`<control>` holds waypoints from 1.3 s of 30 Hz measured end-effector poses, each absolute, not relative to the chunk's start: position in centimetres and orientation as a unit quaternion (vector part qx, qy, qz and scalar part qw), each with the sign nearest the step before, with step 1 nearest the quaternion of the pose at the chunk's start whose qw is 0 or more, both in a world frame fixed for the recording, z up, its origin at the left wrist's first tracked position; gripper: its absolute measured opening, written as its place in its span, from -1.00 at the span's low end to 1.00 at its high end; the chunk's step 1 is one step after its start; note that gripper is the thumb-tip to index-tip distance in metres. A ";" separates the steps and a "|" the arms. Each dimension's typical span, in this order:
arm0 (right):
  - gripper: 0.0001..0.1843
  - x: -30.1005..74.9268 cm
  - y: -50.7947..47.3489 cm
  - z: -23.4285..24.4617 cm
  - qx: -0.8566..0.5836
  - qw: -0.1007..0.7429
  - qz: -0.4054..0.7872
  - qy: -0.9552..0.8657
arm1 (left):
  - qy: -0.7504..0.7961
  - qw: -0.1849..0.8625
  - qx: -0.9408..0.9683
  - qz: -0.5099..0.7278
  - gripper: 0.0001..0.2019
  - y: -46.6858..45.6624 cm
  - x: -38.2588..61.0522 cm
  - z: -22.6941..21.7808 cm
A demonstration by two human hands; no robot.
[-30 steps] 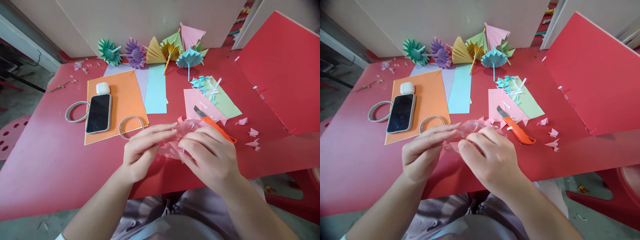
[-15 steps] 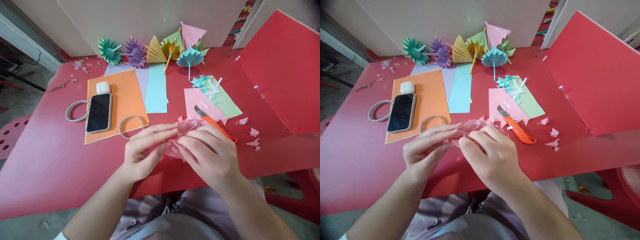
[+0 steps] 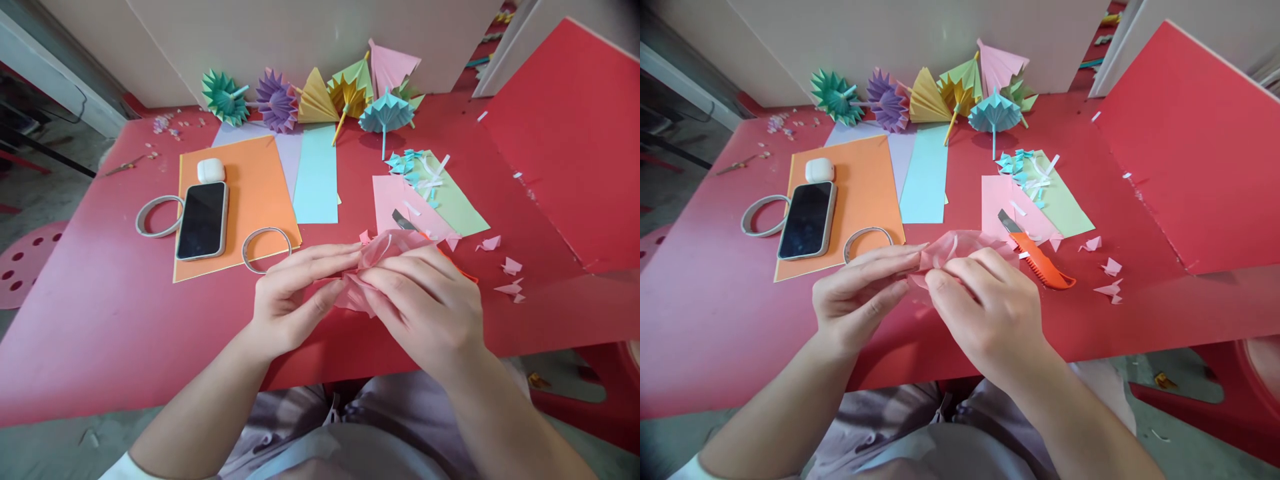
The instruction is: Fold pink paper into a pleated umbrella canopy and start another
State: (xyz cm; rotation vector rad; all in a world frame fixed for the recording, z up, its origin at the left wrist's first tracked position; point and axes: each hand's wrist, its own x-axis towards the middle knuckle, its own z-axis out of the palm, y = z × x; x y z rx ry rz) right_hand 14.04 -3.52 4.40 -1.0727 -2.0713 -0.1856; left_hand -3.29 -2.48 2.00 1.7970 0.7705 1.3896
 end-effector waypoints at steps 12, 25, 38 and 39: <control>-0.83 14.0 -3.6 4.5 -0.431 0.392 -0.061 -0.811 | 0.292 0.383 0.691 0.540 -0.62 -2.4 -3.2 1.9; -0.80 13.9 -3.6 4.6 -0.439 0.393 -0.074 -0.804 | 0.301 0.363 0.701 0.535 -0.65 -2.5 -3.2 2.1; -0.78 13.8 -3.7 4.6 -0.441 0.387 -0.099 -0.804 | 0.278 0.398 0.682 0.547 -0.40 -2.6 -3.0 1.2; -0.78 13.8 -3.7 4.6 -0.441 0.387 -0.096 -0.804 | 0.277 0.393 0.683 0.550 -0.38 -2.6 -2.9 1.1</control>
